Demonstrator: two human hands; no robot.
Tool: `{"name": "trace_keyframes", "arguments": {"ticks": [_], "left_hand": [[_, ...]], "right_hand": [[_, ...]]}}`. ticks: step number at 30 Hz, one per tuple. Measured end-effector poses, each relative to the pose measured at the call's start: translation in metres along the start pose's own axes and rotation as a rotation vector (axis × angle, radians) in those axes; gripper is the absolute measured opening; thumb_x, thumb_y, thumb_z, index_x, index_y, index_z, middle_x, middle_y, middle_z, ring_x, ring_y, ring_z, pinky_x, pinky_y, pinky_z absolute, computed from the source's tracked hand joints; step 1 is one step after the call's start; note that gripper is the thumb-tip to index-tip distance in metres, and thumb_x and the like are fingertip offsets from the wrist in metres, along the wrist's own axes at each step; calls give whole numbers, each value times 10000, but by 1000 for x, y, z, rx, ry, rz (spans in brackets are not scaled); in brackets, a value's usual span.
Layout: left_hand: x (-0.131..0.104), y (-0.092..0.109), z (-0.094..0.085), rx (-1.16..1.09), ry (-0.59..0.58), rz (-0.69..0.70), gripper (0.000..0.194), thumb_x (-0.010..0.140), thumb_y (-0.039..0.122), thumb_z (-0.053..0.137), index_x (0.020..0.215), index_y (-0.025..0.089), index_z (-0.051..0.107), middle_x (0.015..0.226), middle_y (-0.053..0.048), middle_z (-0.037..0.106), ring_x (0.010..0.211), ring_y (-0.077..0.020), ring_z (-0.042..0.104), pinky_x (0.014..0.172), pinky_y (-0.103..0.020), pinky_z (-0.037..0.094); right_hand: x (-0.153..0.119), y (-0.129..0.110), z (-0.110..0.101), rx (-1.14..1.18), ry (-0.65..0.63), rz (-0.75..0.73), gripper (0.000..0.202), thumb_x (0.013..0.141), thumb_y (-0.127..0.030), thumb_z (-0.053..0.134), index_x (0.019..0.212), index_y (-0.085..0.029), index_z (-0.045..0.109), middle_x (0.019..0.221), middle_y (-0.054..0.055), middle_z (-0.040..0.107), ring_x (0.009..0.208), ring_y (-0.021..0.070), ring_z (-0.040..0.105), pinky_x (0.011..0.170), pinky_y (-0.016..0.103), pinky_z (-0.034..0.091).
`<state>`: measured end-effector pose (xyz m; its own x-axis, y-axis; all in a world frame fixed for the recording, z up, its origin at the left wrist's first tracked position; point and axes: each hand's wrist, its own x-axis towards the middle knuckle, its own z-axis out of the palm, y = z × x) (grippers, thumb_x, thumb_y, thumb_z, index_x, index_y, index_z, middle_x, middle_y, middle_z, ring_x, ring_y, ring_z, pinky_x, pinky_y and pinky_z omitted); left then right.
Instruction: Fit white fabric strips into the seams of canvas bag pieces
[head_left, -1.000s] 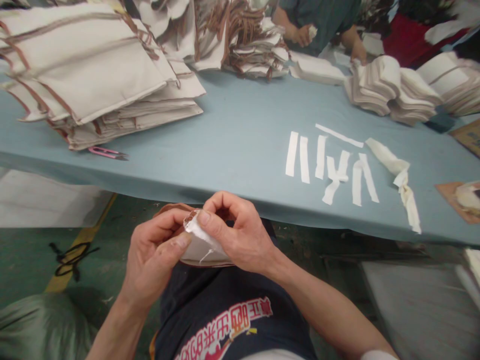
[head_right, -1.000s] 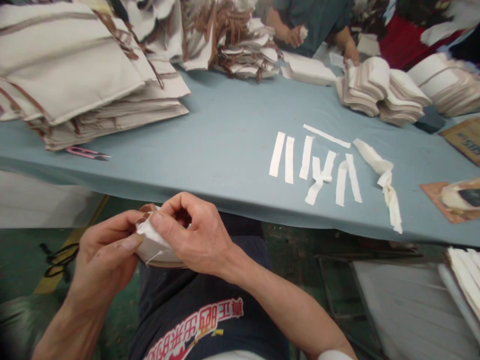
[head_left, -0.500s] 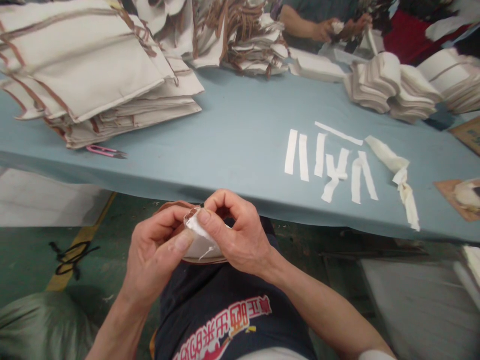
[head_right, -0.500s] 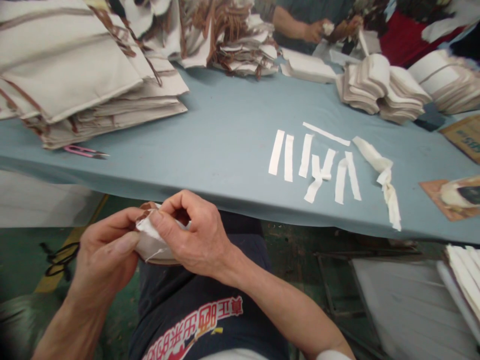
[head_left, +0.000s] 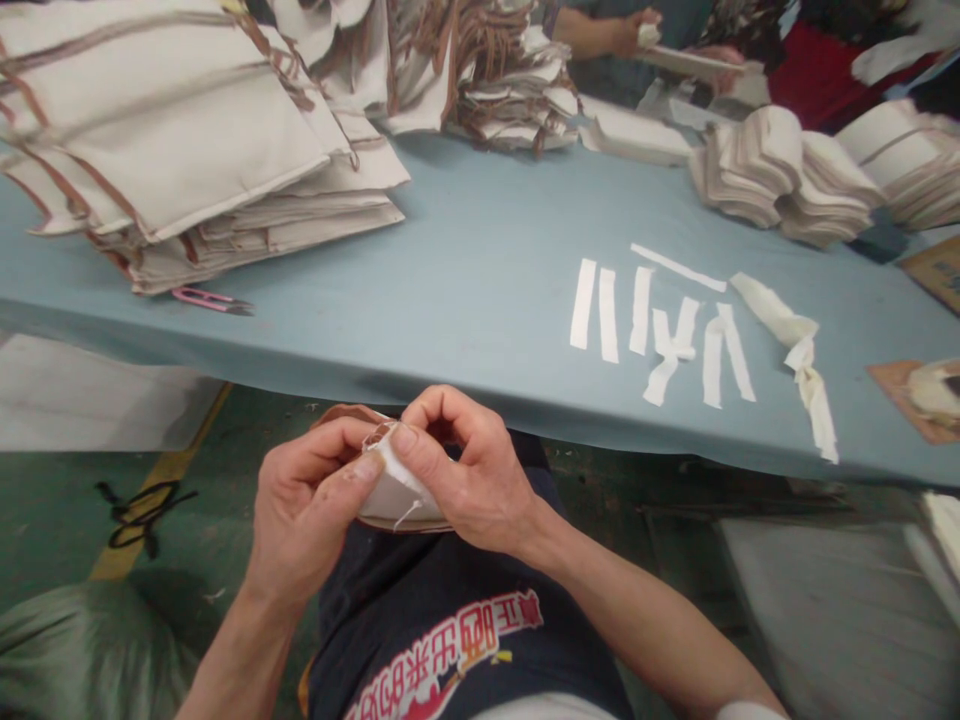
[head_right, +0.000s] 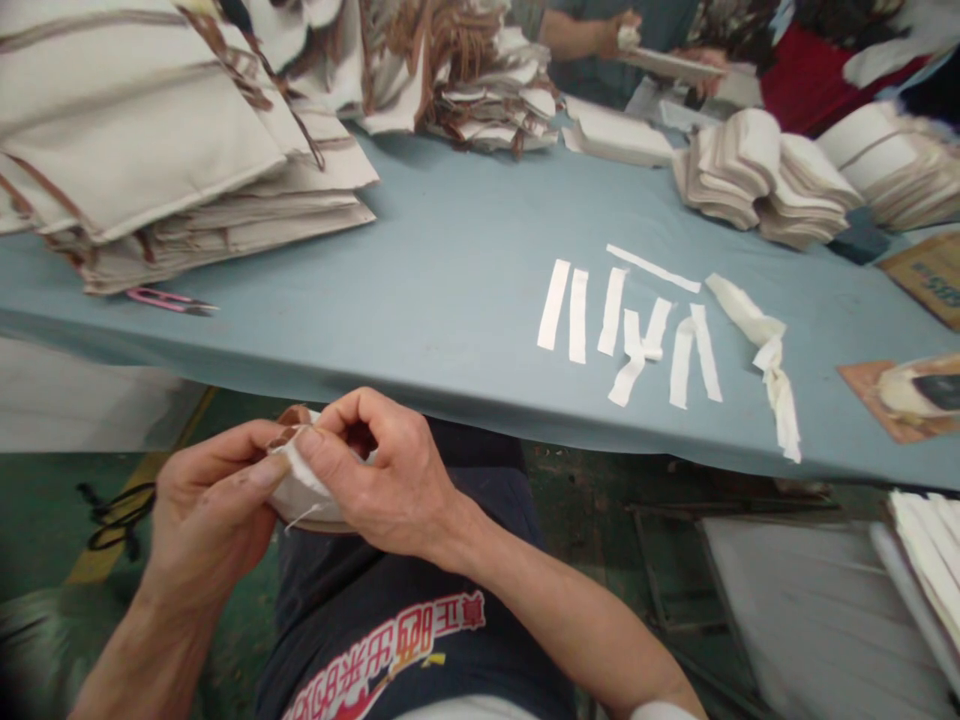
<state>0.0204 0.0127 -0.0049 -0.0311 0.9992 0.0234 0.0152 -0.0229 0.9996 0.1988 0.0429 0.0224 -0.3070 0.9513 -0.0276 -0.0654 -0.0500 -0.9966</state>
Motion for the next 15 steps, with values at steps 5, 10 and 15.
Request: {"name": "trace_keyframes", "arguments": {"ticks": [5, 10, 15], "left_hand": [[-3, 0, 3, -36, 8, 57, 331, 939, 523, 853, 809, 219, 838, 823, -26, 749, 674, -173, 632, 589, -259, 470], [-9, 1, 7, 14, 100, 101, 191, 955, 376, 806, 830, 235, 833, 782, 2, 711, 642, -162, 590, 580, -268, 451], [-11, 1, 8, 159, 153, 186, 163, 943, 342, 747, 831, 245, 815, 708, 26, 702, 608, -167, 564, 568, -282, 420]], "right_hand": [[-1, 2, 2, 58, -21, 40, 514, 898, -659, 855, 837, -221, 594, 754, -35, 611, 656, 111, 497, 628, 274, 431], [-3, 4, 7, 108, -13, 65, 504, 887, -633, 884, 853, -219, 600, 741, -49, 577, 648, 107, 468, 610, 261, 412], [2, 4, 4, 176, -77, 163, 576, 818, -692, 917, 838, -212, 599, 764, -38, 609, 676, 112, 500, 622, 251, 431]]}}
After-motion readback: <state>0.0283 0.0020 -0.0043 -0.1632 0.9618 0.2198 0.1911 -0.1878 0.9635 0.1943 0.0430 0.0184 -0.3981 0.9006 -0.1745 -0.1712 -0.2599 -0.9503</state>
